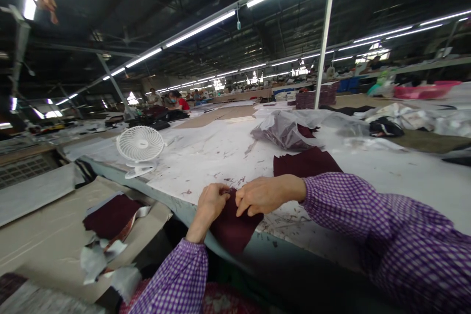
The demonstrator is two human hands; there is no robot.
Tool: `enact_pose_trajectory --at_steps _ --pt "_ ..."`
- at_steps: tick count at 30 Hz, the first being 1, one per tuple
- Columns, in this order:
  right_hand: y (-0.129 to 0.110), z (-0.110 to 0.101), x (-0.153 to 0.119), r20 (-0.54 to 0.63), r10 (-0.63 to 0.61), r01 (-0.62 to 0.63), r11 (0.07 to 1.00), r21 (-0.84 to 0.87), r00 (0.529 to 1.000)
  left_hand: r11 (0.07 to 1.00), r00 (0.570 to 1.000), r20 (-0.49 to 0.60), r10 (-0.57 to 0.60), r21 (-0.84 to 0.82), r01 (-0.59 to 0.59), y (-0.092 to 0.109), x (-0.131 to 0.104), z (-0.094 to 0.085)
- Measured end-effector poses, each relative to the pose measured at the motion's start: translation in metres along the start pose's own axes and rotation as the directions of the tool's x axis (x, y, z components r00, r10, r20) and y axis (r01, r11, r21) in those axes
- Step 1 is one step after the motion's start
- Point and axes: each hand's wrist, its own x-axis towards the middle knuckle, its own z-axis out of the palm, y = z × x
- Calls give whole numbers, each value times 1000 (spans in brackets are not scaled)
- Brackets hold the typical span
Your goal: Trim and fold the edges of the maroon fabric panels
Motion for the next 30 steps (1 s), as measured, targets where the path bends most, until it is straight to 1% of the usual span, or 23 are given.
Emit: enact_pose_trajectory --at_steps 2,4,6,8,12,15,17,21,23,25,30 --pt "9 -2 -3 -13 107 -107 993 48 994 999 998 -53 35 -37 -37 0 0 4" --pt "20 -3 -5 -66 265 -262 964 55 962 996 992 -102 77 -24 -80 1 2 8" --pt "31 0 -7 -125 382 -380 924 39 916 993 988 -114 108 61 -101 2 4 11" --pt "40 7 -6 -139 429 -431 902 19 893 984 987 -102 123 139 -109 2 5 14" --pt "48 26 3 -114 382 -387 922 -23 917 976 983 -121 137 184 -114 1 6 16" --pt "48 34 7 -117 366 -372 927 -37 923 975 981 -115 158 178 -136 -1 7 16" --pt "48 35 7 -115 365 -371 928 -37 924 983 983 -105 150 121 -137 -4 9 17" --pt "50 34 6 -110 350 -355 934 -37 930 993 989 -117 90 -65 -98 -10 12 17" --pt "51 34 6 -112 343 -350 936 -41 933 992 991 -123 59 -106 -72 -11 13 16" --pt "51 34 7 -110 348 -354 934 -46 931 996 992 -126 32 -76 -42 -10 13 15" --pt "50 35 7 -123 370 -377 925 -42 921 996 992 -124 -8 92 19 -2 12 16"
